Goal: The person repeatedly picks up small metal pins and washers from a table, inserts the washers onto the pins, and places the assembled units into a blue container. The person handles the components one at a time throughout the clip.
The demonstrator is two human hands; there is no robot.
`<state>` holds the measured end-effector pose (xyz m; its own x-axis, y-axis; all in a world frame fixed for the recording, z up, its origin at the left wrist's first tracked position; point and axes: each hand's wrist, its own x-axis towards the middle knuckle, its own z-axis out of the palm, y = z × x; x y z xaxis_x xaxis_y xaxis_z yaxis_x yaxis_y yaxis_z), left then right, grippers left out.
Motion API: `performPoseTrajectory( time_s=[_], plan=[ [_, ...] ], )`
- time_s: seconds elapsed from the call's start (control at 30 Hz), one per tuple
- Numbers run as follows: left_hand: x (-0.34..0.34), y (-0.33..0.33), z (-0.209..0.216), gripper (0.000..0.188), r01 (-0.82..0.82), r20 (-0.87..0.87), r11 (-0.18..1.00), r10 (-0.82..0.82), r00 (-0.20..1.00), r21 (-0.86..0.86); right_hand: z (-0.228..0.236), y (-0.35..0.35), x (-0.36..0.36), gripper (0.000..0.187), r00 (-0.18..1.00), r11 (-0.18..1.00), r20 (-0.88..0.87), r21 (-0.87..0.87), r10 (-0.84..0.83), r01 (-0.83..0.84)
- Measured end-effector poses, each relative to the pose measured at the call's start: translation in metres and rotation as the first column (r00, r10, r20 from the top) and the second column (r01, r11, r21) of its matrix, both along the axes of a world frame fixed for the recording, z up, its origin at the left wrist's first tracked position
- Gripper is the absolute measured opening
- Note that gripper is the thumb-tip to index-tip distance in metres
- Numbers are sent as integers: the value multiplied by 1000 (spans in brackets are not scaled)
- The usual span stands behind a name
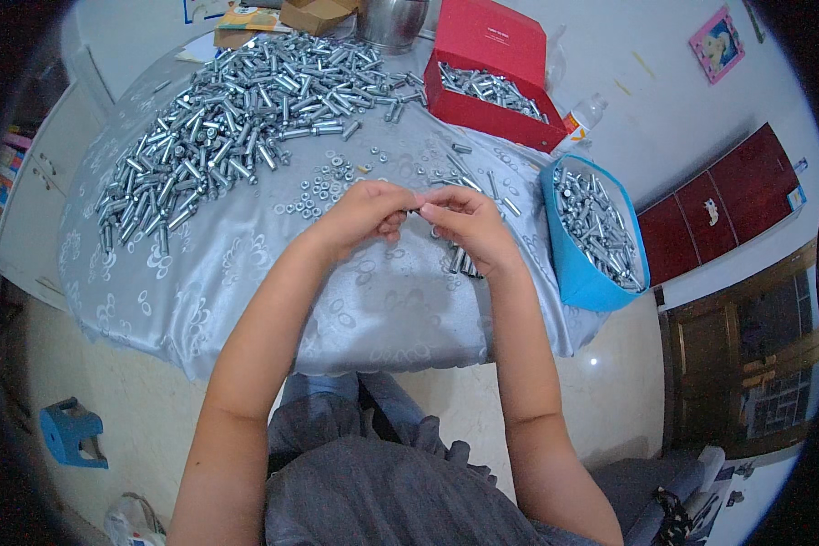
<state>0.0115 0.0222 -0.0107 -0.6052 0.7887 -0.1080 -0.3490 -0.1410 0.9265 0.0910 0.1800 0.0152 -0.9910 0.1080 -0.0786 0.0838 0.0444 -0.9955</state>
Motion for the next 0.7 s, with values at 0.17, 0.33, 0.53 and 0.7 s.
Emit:
performPoseTrajectory(
  time_s=[0.17, 0.33, 0.53, 0.7],
  plan=[
    [3, 0, 3, 26, 51, -64, 997, -55, 996, -61, 0, 9, 1, 16, 987, 996, 160, -84, 21, -7],
    [6, -1, 7, 27, 58, -115, 992, -71, 991, -108, -1, 10, 5, 14, 990, 998, 131, -40, 44, -39],
    [5, 1, 4, 26, 70, -30, 996, -72, 997, -63, -6, -6, 13, 14, 979, 953, -185, 270, -90, 139],
    [4, 1, 1, 24, 91, -11, 995, -92, 996, -47, -5, -11, 13, 14, 990, 993, -81, -6, -118, 118]
  ],
)
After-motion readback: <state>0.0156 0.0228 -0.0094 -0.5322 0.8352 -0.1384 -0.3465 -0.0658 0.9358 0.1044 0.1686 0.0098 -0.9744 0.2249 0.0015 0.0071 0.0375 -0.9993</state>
